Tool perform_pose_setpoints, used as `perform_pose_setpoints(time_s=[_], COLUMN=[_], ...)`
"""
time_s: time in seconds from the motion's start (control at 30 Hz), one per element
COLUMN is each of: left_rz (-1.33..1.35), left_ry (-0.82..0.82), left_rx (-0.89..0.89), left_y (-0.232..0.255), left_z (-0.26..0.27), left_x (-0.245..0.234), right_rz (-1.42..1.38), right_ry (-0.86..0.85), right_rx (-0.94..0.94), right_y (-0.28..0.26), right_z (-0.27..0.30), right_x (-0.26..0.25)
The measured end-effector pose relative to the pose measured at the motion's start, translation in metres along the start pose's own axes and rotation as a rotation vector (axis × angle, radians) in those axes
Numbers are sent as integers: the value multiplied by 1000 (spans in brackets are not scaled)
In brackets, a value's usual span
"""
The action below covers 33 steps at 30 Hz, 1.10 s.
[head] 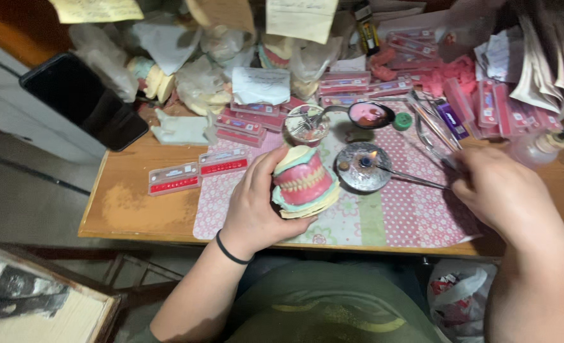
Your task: The person holds a set of dentures mounted on an articulator and uses a metal tool to scrape and smooth the pink gum area. They repeatedly dip the tool into a small flame to heat it, then continue scraping the denture surface. The person also briefly sprays the denture with a liquid from a bottle before resuming scraping.
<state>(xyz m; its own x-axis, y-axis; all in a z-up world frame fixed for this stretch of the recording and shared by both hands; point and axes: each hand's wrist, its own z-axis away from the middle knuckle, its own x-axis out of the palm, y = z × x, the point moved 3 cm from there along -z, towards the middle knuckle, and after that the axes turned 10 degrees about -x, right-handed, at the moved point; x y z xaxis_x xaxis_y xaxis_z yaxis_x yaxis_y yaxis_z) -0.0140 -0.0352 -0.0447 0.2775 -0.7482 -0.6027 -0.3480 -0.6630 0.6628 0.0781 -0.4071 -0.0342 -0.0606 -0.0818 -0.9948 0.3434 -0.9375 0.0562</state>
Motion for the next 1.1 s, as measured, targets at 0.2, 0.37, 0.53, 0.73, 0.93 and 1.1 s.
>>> perform_pose_setpoints(time_s=[0.2,0.37,0.53,0.73,0.93,1.1], left_rz=[-85,-151,-158,-161,-156,-161], left_ry=[-41,28,117,133,147,149], left_rx=[-80,-22,136,191,197,191], left_y=[3,0,2,0,-1,1], left_z=[-2,2,1,2,4,3], left_x=[-10,-14,-20,-20,-21,-22], right_rz=[-641,-1727,-1925,-1773,-1562,-1478], right_ry=[560,733,807,919,960,952], right_rx=[12,-198,-267,-205,-219,-213], right_y=[-33,-124,-178,-197,-202,-205], right_z=[42,48,38,24,19,17], right_x=[2,12,12,2,-3,-9])
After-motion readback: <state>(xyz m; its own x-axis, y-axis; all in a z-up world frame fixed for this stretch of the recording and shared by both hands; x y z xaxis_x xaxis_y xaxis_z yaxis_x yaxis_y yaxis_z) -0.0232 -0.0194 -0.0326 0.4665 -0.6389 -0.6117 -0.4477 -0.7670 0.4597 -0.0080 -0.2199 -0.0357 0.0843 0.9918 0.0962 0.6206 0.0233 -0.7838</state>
